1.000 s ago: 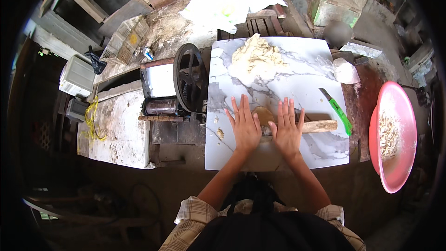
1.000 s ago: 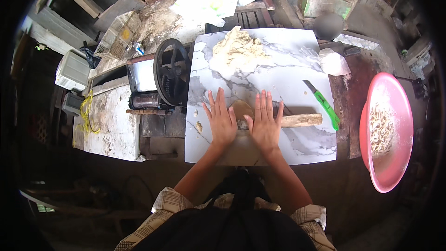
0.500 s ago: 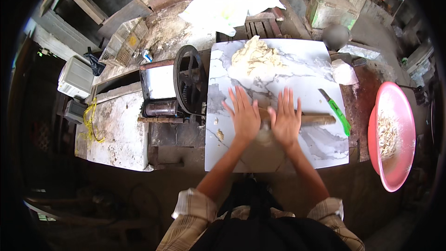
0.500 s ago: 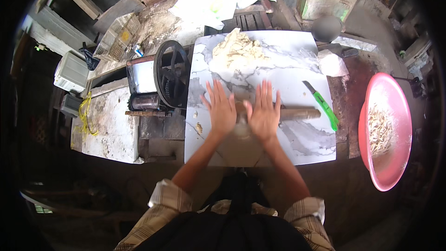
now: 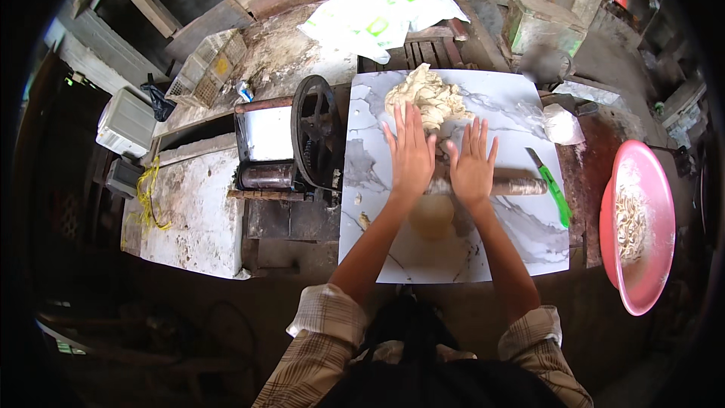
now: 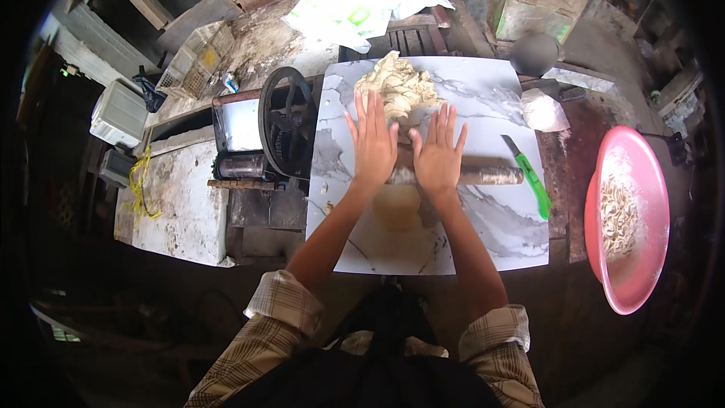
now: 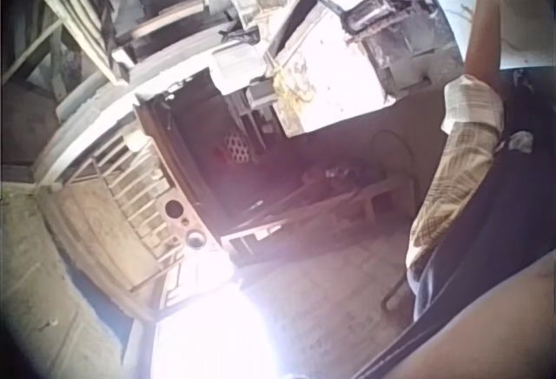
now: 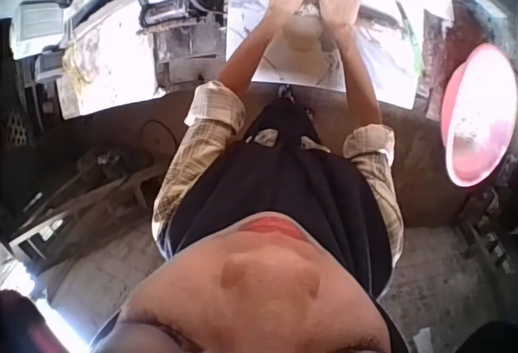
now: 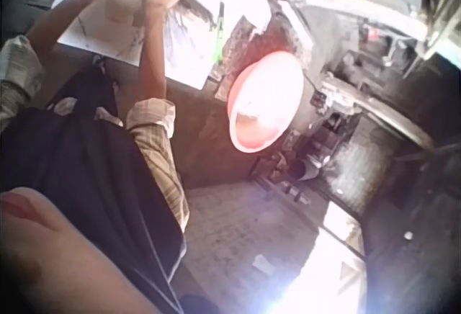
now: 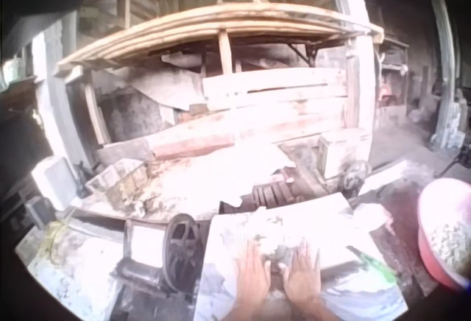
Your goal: The person prepares dough by using a small manual roller to flatten dough pieces, rolling a larger dough portion with a wooden pin on a marble-topped table, and cutting the rolled dough into squares with a small knife.
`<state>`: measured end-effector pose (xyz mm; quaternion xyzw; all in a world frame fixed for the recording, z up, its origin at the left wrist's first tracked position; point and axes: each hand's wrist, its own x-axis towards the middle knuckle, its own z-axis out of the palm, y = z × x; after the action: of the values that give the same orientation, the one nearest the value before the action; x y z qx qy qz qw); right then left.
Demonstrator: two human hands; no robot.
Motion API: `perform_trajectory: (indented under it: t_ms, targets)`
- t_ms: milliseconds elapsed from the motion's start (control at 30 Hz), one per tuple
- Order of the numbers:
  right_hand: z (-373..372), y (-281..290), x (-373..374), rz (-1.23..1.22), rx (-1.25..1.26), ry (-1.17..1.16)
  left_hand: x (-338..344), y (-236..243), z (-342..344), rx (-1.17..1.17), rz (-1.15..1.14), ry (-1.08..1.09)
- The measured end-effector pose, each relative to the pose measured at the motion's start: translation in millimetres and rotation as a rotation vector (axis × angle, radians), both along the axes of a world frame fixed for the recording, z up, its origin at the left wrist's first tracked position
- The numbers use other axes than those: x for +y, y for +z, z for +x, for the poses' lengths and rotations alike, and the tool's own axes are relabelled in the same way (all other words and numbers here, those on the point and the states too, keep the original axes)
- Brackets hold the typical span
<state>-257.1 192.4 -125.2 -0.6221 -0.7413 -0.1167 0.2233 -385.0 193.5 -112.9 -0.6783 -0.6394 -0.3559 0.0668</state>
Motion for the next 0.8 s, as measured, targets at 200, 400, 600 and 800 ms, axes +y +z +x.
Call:
perform_trajectory:
  t_ms: [200, 400, 600, 800]
  targets:
    - [30.8, 6.0, -100.0, -0.110, 0.001, 0.249, -98.6, -17.1, -8.8, 0.197, -0.105, -0.442]
    - [111.7, 27.8, -102.5, -0.213, 0.066, 0.443, -99.6, -9.2, -22.7, 0.282, -0.158, -0.592]
    - [128.5, 40.4, -103.9, -0.043, 0.163, 0.215, -52.4, 29.0, 22.5, 0.171, -0.039, -0.613]
    - [134.1, 13.1, -67.3, -0.092, 0.222, -0.191, 3.9, 10.7, 111.5, 0.046, -0.062, -0.692]
